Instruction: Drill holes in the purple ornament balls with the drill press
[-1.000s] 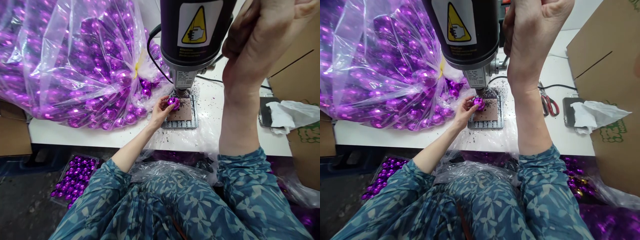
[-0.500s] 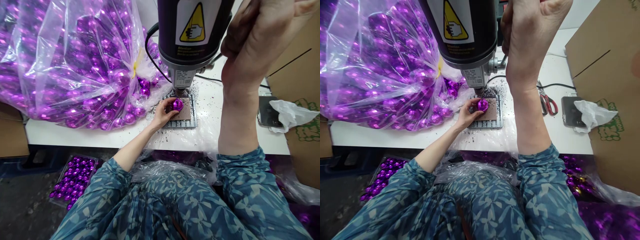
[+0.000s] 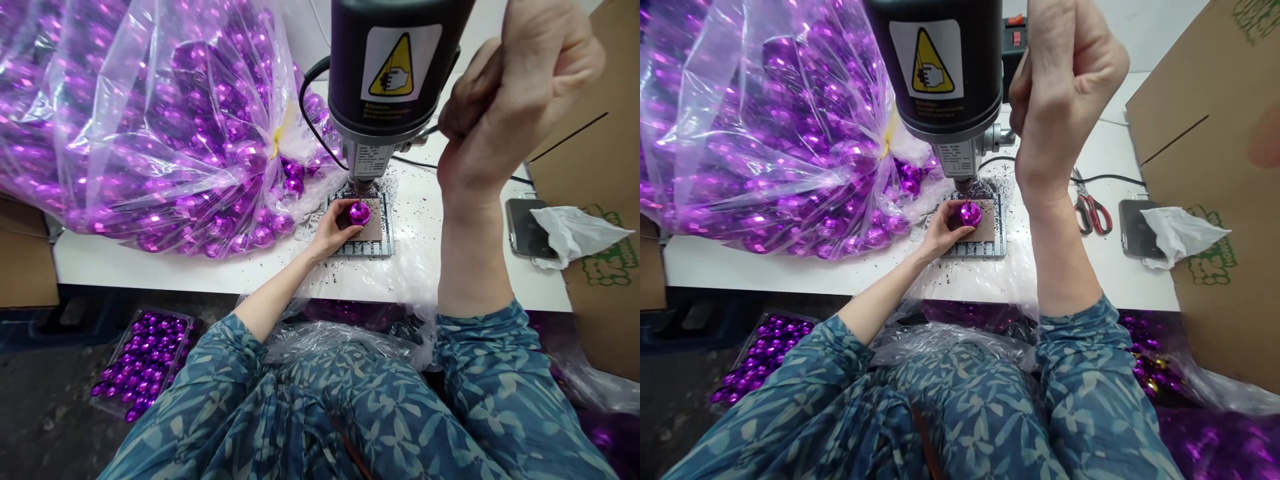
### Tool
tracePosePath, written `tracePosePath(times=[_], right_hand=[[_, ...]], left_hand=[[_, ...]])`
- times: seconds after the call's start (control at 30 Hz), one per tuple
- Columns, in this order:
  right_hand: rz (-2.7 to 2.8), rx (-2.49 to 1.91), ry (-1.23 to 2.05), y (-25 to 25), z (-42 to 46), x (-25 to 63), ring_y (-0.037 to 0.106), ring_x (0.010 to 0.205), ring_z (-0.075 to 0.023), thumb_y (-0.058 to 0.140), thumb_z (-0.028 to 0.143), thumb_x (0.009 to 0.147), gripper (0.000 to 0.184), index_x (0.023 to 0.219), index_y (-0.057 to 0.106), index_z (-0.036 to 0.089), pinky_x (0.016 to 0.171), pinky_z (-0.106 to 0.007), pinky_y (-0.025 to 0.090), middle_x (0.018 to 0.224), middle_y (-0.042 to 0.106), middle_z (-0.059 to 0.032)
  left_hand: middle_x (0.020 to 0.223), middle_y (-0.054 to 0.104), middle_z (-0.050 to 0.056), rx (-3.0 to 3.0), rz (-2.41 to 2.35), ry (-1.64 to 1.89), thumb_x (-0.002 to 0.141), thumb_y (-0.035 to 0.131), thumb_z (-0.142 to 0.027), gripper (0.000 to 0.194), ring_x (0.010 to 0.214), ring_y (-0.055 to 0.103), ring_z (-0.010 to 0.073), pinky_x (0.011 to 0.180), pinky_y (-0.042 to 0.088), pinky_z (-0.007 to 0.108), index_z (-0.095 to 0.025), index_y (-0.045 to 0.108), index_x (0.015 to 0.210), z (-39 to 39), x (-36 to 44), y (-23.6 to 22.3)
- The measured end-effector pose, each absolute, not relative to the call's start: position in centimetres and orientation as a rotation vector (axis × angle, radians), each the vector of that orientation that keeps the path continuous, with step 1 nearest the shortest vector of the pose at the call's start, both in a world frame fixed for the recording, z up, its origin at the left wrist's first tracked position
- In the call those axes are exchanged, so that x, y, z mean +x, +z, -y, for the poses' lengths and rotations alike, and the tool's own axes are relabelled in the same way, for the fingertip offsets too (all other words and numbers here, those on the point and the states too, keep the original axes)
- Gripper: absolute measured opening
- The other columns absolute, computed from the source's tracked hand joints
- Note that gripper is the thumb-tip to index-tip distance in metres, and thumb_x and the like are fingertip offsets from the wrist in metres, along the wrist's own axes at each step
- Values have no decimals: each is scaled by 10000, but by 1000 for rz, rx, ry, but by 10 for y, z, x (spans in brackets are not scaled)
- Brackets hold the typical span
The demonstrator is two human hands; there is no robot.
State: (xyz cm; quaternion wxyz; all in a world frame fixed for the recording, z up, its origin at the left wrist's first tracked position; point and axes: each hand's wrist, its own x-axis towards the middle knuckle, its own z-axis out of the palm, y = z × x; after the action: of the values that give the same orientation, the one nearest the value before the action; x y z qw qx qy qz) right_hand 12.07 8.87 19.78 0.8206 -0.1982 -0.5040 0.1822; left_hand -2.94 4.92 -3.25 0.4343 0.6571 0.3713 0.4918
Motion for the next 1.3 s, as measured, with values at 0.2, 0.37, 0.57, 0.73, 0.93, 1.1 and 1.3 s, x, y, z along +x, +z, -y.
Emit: tracePosePath(times=[0.2, 0.37, 0.57, 0.73, 0.93, 1.1, 1.3], right_hand=[[1082, -411, 308, 178, -68, 120, 237, 331, -50, 662, 751, 787, 732, 541, 222, 220, 410, -326, 133, 403, 211, 70], [1092, -521, 231, 162, -55, 122, 231, 362, -47, 627, 751, 857, 764, 529, 206, 203, 430, -320, 165, 413, 247, 50], [1106, -447, 210, 145, -58, 125, 225, 356, -31, 668, 615, 910, 784, 554, 125, 176, 412, -270, 176, 423, 126, 52], [1110, -494, 157, 133, -58, 128, 175, 362, -35, 643, 652, 905, 808, 544, 98, 176, 418, -308, 178, 407, 109, 40], [1149, -482, 122, 119, -59, 134, 207, 373, -38, 636, 578, 905, 772, 529, 112, 154, 454, -300, 221, 422, 125, 32], [1162, -416, 102, 104, -63, 137, 188, 359, -33, 642, 555, 911, 781, 478, 126, 159, 438, -293, 211, 377, 168, 42], [1111, -420, 176, 136, -63, 129, 219, 343, -23, 655, 543, 939, 738, 478, 204, 184, 419, -263, 166, 397, 189, 63]], left_hand=[[1409, 706, 162, 1651, -939, 1238, 855, 877, -496, 629, 1334, 692, 319, 1164, 560, 536, -237, 568, 1337, -47, -29, -29], [1381, 723, 162, 1642, -947, 1252, 825, 889, -560, 674, 1320, 704, 327, 1159, 562, 527, -222, 588, 1325, -48, -28, -31], [1365, 734, 159, 1623, -940, 1275, 806, 899, -579, 678, 1311, 713, 326, 1162, 561, 531, -228, 603, 1304, -49, -27, -32], [1395, 711, 165, 1637, -931, 1248, 834, 860, -620, 702, 1346, 686, 327, 1191, 530, 528, -224, 580, 1342, -48, -27, -32], [1395, 711, 160, 1622, -928, 1257, 828, 873, -600, 691, 1340, 687, 323, 1180, 534, 515, -230, 582, 1334, -48, -27, -33], [1380, 722, 157, 1627, -934, 1279, 831, 880, -568, 675, 1312, 705, 317, 1167, 545, 511, -225, 587, 1332, -47, -26, -33], [1389, 714, 158, 1613, -912, 1287, 847, 882, -527, 645, 1323, 702, 306, 1157, 560, 480, -215, 585, 1327, -46, -26, -33]])
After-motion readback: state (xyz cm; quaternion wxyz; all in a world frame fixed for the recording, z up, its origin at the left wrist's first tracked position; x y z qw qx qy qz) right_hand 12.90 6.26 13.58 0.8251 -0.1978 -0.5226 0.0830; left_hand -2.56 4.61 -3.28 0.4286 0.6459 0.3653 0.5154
